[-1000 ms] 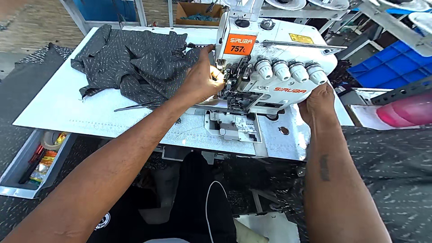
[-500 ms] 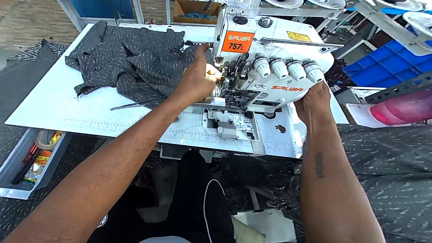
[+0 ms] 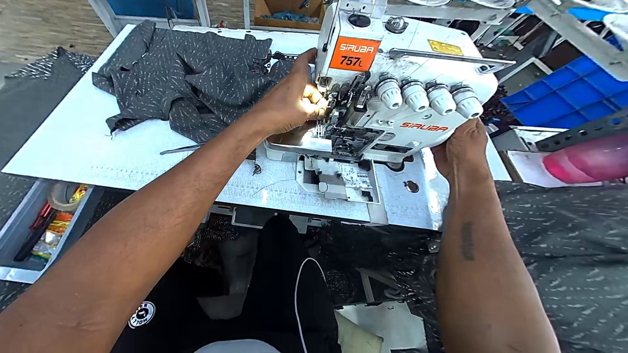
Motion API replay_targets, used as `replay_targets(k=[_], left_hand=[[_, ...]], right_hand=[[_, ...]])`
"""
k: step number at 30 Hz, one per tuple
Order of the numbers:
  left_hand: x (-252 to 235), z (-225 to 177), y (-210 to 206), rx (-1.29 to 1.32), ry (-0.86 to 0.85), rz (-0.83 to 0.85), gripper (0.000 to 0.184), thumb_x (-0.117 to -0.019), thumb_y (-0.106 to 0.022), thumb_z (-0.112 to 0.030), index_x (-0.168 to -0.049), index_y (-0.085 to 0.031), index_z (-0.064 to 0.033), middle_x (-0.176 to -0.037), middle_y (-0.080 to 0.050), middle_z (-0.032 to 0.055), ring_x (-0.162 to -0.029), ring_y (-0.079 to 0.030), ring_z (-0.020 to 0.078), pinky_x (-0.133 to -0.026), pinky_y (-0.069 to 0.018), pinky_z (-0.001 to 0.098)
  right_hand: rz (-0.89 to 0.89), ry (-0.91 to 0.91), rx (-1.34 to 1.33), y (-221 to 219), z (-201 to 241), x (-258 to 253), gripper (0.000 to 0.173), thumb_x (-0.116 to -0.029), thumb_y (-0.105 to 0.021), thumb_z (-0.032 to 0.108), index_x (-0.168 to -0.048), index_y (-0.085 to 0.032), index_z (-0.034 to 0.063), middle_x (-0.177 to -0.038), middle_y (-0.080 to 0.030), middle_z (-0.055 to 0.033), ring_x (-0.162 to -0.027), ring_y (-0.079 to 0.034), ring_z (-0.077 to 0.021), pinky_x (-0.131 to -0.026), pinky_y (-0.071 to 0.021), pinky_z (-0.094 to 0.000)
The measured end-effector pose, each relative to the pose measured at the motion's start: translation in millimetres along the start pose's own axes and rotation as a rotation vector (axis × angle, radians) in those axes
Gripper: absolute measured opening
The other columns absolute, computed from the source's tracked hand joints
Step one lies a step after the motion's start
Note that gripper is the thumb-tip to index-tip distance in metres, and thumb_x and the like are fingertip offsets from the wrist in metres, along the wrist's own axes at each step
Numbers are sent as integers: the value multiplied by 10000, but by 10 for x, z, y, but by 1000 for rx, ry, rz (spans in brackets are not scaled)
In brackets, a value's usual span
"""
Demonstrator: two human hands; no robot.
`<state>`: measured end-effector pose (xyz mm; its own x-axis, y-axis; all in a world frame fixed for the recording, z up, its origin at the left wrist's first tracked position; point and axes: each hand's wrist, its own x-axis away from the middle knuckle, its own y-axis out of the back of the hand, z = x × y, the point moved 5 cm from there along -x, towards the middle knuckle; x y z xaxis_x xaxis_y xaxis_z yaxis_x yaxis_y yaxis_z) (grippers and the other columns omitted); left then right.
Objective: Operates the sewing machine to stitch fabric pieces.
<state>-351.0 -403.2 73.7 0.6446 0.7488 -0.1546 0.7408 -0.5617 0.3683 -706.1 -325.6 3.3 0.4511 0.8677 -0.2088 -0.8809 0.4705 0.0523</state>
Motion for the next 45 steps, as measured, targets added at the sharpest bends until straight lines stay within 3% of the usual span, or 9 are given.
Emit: replay_targets(k=[8, 16, 18, 22, 25, 31, 35, 40, 45], left_hand=[[-33, 5, 10, -108, -16, 8, 1001, -930, -738, -92, -1610, -6, -41, -845, -665, 13, -742, -662, 51, -776, -579, 225], [-50, 67, 5, -134, -34, -1, 965, -956, -707, -129, -1620, -8, -70, -824, -652, 2, -723, -647, 71, -752, -576, 260], [-49, 72, -4, -201, -46, -15, 951, -959, -701, -163, -1621, -25, -64, -852, -671, -7, -785, -657, 86, -837, -568, 311], [-34, 60, -25, -272, -61, -48, 932, -961, -670, -172, -1625, -28, -46, -884, -680, -5, -898, -652, 124, -1038, -460, 459], [-30, 64, -32, -252, -57, -66, 922, -954, -667, -156, -1627, -46, -45, -881, -692, -8, -917, -656, 120, -1086, -413, 493], [-45, 75, -24, -128, -12, -76, 890, -942, -690, -123, -1618, -111, -84, -886, -721, 10, -927, -690, 131, -1041, -479, 466], [-40, 71, -13, -71, -11, -56, 909, -951, -700, -107, -1622, -86, -82, -860, -706, 17, -819, -696, 102, -861, -578, 320], [-24, 57, -14, 16, -12, -15, 936, -951, -677, -53, -1632, -38, -109, -855, -684, 43, -743, -671, 104, -728, -579, 263], [8, 52, 2, 88, -54, -21, 876, -912, -593, -30, -1616, -73, -82, -902, -702, 62, -808, -701, 115, -768, -592, 276]], right_hand=[[-22, -11, -3, -2, 6, 6, 405, -1122, -319, 446, -1402, -528, 242, -1259, -677, 42, -1158, -666, -133, -978, -578, -406], [-34, -30, -19, -2, -2, 9, 388, -1124, -332, 423, -1416, -517, 245, -1276, -674, 30, -1162, -669, -152, -976, -582, -424], [-41, -35, -16, -6, -3, 17, 384, -1124, -330, 424, -1408, -517, 247, -1265, -676, 33, -1151, -673, -150, -969, -584, -423], [-24, -3, -6, -18, 30, 18, 365, -1121, -353, 404, -1394, -531, 240, -1249, -680, 46, -1151, -668, -129, -973, -580, -397], [-32, 18, -3, -24, 30, 23, 373, -1122, -347, 405, -1395, -528, 226, -1247, -681, 41, -1152, -667, -129, -975, -579, -399], [-31, 23, -15, -12, 15, 17, 380, -1122, -348, 400, -1405, -518, 214, -1248, -681, 32, -1148, -669, -134, -976, -581, -400], [-14, 14, -16, -10, 7, 14, 375, -1124, -338, 412, -1398, -516, 228, -1247, -680, 38, -1147, -671, -136, -971, -584, -401], [2, 24, -38, 6, -2, 2, 381, -1122, -349, 410, -1410, -511, 222, -1270, -676, 23, -1170, -665, -155, -986, -577, -410], [-3, 7, -43, 5, -12, 6, 380, -1121, -347, 416, -1411, -504, 228, -1264, -676, 23, -1162, -668, -154, -976, -581, -411]])
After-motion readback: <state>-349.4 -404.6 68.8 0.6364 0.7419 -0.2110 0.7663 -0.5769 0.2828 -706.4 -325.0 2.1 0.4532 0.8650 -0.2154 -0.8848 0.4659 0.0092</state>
